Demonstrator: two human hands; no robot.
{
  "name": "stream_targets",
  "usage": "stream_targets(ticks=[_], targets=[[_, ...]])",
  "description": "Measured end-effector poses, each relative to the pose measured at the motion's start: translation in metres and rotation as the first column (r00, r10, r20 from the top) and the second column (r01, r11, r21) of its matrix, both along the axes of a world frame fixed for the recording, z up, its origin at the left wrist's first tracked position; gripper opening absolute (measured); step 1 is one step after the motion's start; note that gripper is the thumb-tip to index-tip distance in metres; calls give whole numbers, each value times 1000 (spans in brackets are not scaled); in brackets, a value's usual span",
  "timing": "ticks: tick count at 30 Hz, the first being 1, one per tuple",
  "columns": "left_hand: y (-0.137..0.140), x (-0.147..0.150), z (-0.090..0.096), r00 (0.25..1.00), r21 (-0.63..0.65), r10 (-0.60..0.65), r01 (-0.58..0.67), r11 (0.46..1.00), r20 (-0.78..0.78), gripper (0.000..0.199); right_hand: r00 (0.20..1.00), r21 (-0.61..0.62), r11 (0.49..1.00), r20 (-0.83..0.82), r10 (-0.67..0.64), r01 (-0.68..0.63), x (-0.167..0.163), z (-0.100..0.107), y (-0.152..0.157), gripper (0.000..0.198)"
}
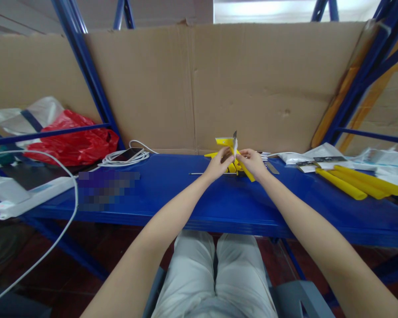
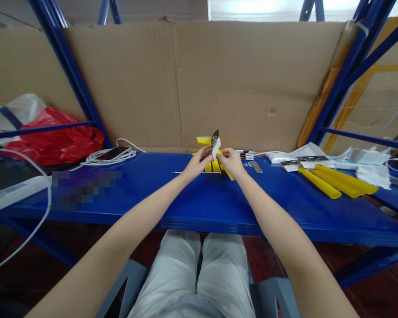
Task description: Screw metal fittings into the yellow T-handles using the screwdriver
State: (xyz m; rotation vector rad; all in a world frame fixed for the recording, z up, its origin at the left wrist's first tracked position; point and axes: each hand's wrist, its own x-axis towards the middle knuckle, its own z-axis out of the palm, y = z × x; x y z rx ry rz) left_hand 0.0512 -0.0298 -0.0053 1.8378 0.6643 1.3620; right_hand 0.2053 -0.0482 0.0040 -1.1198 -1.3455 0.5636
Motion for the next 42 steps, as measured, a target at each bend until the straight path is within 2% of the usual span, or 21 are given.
stream_targets(ticks=[3,8,12,15,18,21,26,33,39,42], targets=[[-2,0,1,998,-7,-61,61,998,31,41,1000,9,1000,-11,21,-21,-2,-3,1,40],[5,0,-2,1000,-33,9,-9,999,-8,38,999,34,999,-28,43,-42,-4,-7,4,54],[10,1,0,994,-79,-37,45,996,103,34,988,-13,997,-137,70,-72,-8,-4,1,66],[8,1,4,978,-157,-31,64,986,205,29,964,-106,982,-232,127,-155,-12,2,-4,54],[5,-1,7,957,-247,44,29,969,285,27,941,-191,956,-297,162,-225,-14,9,-11,26],[5,-4,9,930,-323,126,-8,946,345,28,926,-236,937,-338,169,-257,-14,14,-17,13],[14,-7,13,865,-413,230,-29,910,445,29,924,-227,933,-327,198,-280,-15,15,-21,17],[22,-20,18,775,-523,295,53,851,559,43,928,-225,923,-283,244,-311,-16,15,-22,26],[24,-26,20,787,-570,350,2,822,508,47,928,-203,918,-227,295,-341,-15,16,-25,35],[24,-30,21,764,-605,382,13,796,520,47,921,-189,911,-213,326,-366,-13,16,-25,37]])
